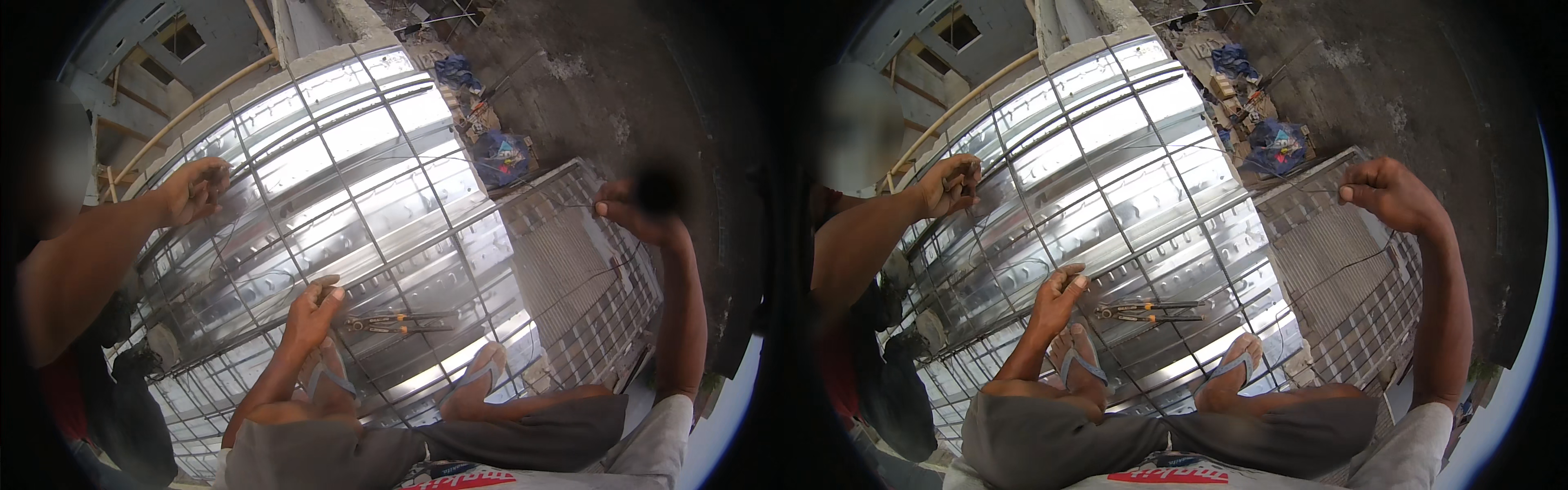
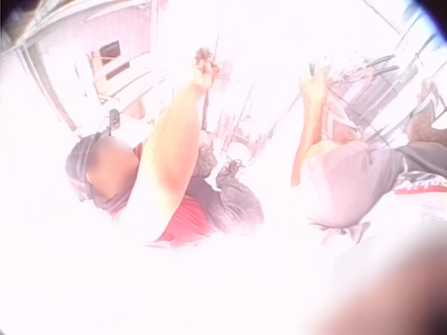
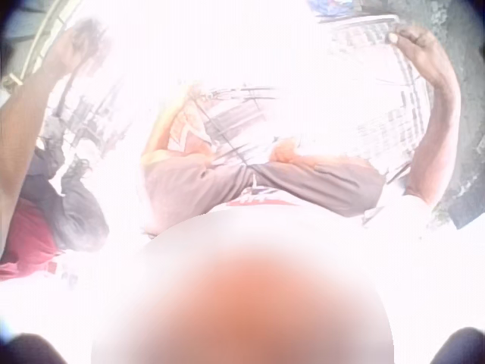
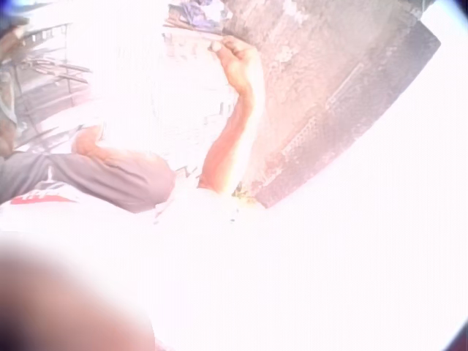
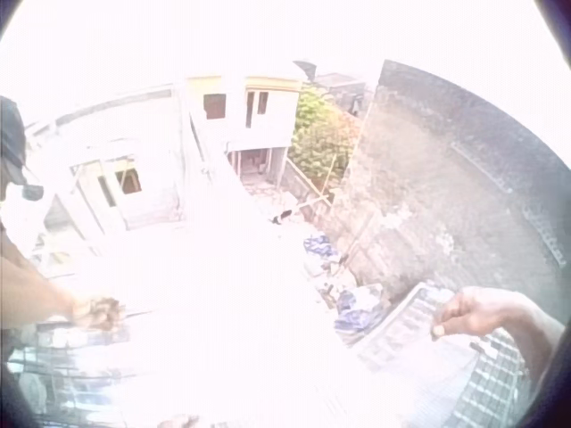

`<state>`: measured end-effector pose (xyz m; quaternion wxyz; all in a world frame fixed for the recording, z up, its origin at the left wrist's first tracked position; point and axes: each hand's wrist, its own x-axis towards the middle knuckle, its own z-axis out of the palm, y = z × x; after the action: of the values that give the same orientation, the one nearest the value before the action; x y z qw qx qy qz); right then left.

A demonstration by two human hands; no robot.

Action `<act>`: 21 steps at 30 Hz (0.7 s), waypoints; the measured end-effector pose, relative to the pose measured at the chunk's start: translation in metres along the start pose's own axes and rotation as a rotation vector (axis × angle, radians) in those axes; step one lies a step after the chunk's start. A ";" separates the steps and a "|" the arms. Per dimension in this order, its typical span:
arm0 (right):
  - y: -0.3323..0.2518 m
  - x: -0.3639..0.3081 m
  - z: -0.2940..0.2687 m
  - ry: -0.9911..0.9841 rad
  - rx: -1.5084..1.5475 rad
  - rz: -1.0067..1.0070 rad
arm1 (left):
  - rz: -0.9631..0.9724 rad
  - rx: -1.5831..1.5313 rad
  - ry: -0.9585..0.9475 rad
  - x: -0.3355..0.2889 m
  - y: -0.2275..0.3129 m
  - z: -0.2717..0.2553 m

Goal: The person uses pliers to twist wire ties at intersections of a rebar grid on a construction site. A coworker in a red shirt assists by holding the grid and passing tools. The person repeatedly reaches for wire ties, positions them, and twists them to secure the rebar framework.

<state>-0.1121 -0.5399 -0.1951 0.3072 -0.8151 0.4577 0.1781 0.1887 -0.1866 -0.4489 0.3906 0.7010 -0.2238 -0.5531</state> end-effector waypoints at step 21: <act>0.057 -0.032 0.136 -0.027 -0.339 -0.033 | 0.078 0.358 -0.586 0.027 0.066 0.069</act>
<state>-0.1788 -0.4515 -0.2980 0.1741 -0.8601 0.4036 0.2590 0.1384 -0.2670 -0.4185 0.2012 0.5609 -0.4466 -0.6674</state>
